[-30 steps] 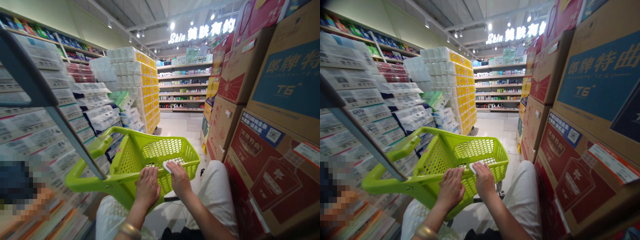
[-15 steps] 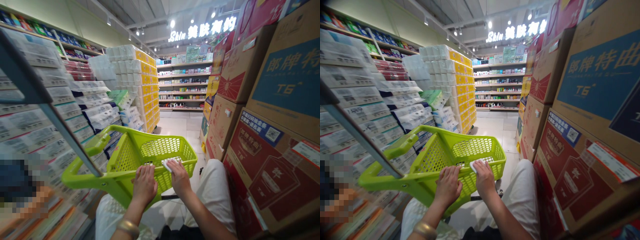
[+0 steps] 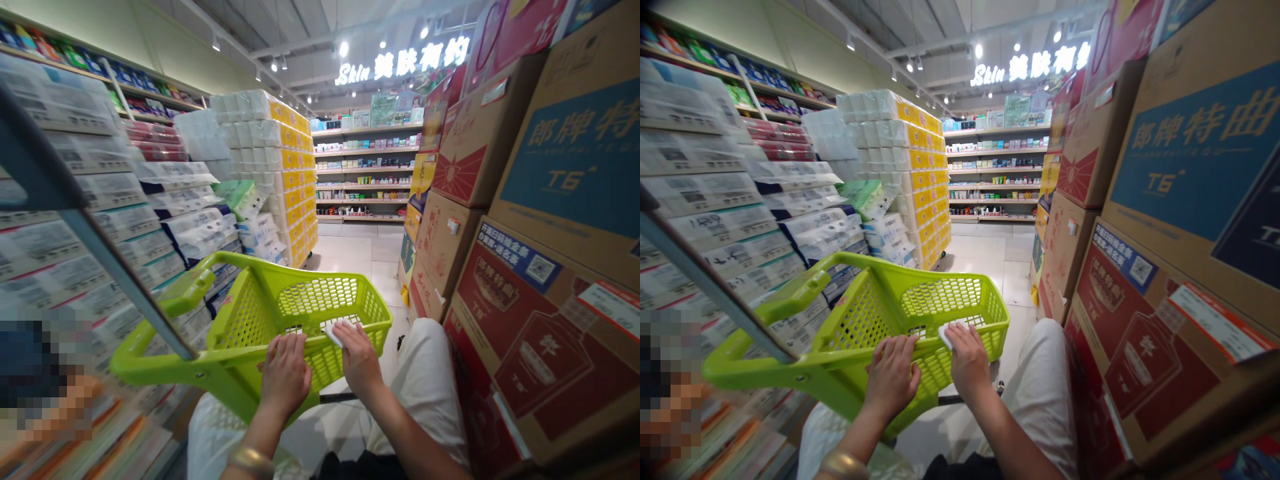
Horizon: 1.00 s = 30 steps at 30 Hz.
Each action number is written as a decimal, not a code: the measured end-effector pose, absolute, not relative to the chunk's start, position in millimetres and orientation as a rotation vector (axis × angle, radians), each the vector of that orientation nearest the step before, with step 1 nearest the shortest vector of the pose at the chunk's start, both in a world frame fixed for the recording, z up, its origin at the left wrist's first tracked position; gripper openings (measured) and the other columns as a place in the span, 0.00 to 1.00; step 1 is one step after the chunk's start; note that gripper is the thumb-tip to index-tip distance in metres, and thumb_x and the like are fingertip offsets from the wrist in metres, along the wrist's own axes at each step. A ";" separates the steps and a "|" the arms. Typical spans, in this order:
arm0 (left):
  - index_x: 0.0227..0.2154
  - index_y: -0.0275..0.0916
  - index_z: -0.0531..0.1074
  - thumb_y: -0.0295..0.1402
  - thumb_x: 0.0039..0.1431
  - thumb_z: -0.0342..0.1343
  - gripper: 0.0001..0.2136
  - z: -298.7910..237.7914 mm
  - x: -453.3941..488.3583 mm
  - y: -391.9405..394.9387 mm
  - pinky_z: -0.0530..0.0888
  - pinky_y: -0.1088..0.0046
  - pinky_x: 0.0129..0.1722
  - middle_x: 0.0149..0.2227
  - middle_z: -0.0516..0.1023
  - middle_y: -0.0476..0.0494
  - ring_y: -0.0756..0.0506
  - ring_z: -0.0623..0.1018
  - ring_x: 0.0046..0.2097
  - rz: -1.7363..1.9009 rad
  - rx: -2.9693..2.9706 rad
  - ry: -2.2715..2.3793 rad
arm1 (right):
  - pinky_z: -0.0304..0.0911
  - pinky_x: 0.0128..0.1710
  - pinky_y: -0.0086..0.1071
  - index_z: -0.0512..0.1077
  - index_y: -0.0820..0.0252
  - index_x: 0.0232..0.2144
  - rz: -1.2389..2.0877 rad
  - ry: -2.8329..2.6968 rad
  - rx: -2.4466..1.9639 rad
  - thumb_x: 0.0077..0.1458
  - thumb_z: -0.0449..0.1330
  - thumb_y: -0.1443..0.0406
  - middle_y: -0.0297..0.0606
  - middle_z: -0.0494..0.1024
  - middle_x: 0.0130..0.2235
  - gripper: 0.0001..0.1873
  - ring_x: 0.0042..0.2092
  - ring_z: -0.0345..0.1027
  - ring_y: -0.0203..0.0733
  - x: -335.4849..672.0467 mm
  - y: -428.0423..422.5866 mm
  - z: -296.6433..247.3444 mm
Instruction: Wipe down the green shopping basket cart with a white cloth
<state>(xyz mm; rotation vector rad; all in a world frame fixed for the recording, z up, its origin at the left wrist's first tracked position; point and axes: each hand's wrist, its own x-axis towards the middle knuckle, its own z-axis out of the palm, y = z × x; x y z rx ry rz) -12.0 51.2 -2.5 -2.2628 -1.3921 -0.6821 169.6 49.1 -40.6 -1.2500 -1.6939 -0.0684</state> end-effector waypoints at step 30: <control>0.48 0.38 0.68 0.27 0.49 0.52 0.20 -1.8 -10.6 45.4 0.59 0.57 0.57 0.41 0.74 0.40 0.39 0.70 0.48 -0.658 -2.258 -1.425 | 0.60 0.60 0.45 0.74 0.56 0.49 0.015 -1.745 -1.235 0.52 0.48 0.78 0.40 0.78 0.52 0.27 0.56 0.70 0.43 166.5 45.4 -30.4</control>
